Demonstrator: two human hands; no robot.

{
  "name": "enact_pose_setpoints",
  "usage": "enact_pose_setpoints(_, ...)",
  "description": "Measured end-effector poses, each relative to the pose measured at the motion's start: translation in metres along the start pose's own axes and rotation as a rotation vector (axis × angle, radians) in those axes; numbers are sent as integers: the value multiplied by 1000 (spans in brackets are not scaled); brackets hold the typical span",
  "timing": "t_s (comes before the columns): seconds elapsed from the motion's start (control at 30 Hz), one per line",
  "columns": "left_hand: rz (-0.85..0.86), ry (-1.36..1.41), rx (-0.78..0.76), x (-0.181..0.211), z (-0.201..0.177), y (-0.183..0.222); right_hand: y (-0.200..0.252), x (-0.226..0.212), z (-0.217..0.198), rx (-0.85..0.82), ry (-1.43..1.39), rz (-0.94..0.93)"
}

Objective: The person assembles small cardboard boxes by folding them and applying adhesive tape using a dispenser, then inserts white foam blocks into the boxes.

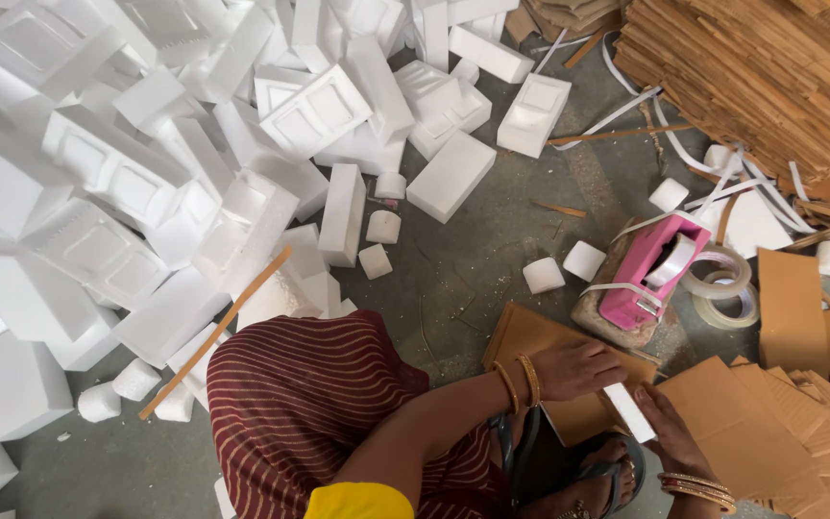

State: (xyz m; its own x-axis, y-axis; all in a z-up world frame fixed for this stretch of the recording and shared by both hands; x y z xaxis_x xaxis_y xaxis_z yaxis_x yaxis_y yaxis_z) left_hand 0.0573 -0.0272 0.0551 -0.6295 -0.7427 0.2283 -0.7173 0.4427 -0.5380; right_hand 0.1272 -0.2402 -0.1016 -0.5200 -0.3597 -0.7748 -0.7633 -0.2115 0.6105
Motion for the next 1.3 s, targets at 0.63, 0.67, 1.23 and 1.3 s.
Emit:
enact_pose_setpoints(0.63, -13, -23, -60, 0, -6, -2, -1, -3, -19, 448, 78, -291)
enact_pose_setpoints(0.67, -55, -18, -32, -5, -9, -2, 4, -8, -26, 463, 61, -254)
enact_pose_setpoints(1.23, -353, -1, -161, -57, 1, -18, 69, -119, 50, 430, 141, -869)
enact_pose_setpoints(1.3, -340, -5, -134, -58, 2, -22, 65, -118, 54, 419, 123, -893)
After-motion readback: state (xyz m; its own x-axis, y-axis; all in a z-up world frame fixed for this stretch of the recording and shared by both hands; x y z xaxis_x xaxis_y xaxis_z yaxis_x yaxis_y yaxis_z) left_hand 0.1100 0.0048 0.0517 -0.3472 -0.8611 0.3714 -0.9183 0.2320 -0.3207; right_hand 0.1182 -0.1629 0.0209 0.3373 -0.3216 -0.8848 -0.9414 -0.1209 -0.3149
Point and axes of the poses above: each hand's wrist, its own y-axis away from the middle knuckle, its own z-axis out of the palm, x = y × z, the point moved 8 cm from there along -y, towards the middle knuckle, and after that the axes turned 4 degrees about -z, right-handed, at the moved point
